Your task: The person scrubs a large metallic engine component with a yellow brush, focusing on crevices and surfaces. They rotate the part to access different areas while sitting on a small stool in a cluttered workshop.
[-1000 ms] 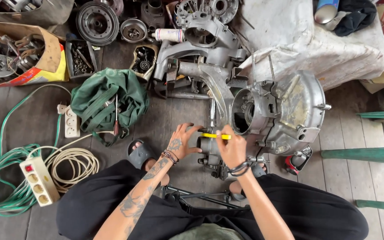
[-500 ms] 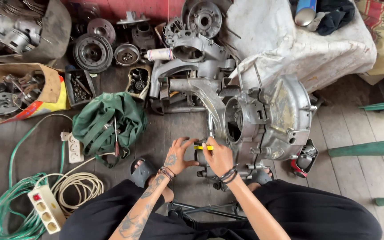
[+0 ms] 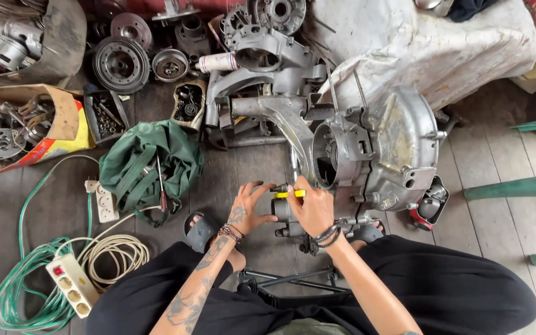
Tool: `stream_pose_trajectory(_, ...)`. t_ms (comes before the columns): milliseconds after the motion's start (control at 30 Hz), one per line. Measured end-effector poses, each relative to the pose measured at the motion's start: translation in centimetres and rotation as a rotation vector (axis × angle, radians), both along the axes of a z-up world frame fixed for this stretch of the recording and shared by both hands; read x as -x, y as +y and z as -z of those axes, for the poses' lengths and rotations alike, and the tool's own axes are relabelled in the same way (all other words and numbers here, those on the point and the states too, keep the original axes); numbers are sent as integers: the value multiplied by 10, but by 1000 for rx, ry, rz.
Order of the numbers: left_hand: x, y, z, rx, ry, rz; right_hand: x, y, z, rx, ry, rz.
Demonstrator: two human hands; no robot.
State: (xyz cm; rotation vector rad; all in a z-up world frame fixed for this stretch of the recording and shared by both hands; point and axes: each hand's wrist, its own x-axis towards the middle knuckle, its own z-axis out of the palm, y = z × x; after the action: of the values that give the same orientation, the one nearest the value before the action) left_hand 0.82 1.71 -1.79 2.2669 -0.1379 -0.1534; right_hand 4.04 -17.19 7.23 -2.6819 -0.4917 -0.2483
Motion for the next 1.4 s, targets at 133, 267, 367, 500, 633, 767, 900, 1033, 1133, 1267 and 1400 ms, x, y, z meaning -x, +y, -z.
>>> stream_pose_trajectory(133, -5, 1, 13, 9, -9, 3, -9, 6, 30, 40, 15, -42)
stream_pose_trajectory(267, -2, 0, 6, -19, -4, 4, -8, 7, 5, 76, 23, -49)
stream_pose_trajectory(367, 1, 0, 10, -6, -3, -1, -6, 1, 20, 60, 16, -35)
stream_pose_trajectory(500, -1, -1, 16, -43, -13, -5, -14, 6, 49, 35, 38, -74)
stream_pose_trajectory(633, 0, -1, 21, -36, -42, 1, -7, 6, 0, 161, -45, -46)
stream_pose_trajectory(767, -2, -1, 22, -60, -39, 13, -12, 7, 12, 78, 26, -39)
stream_pose_trajectory(900, -5, -1, 26, -79, -53, 12, -25, 21, 27, 182, 42, -113)
stream_pose_trajectory(1033, 1, -2, 15, -57, -42, -7, -7, 2, 2, 204, 119, -88)
stream_pose_trajectory(1133, -7, 2, 11, -52, -23, -3, 4, -14, -30, 76, -91, -67)
stream_pose_trajectory(1267, 3, -2, 10, -13, -3, -3, 18, -58, -89, 78, -233, 12)
stream_pose_trajectory(1400, -4, -1, 6, -21, -10, -16, 29, -87, -97, -276, -40, -35)
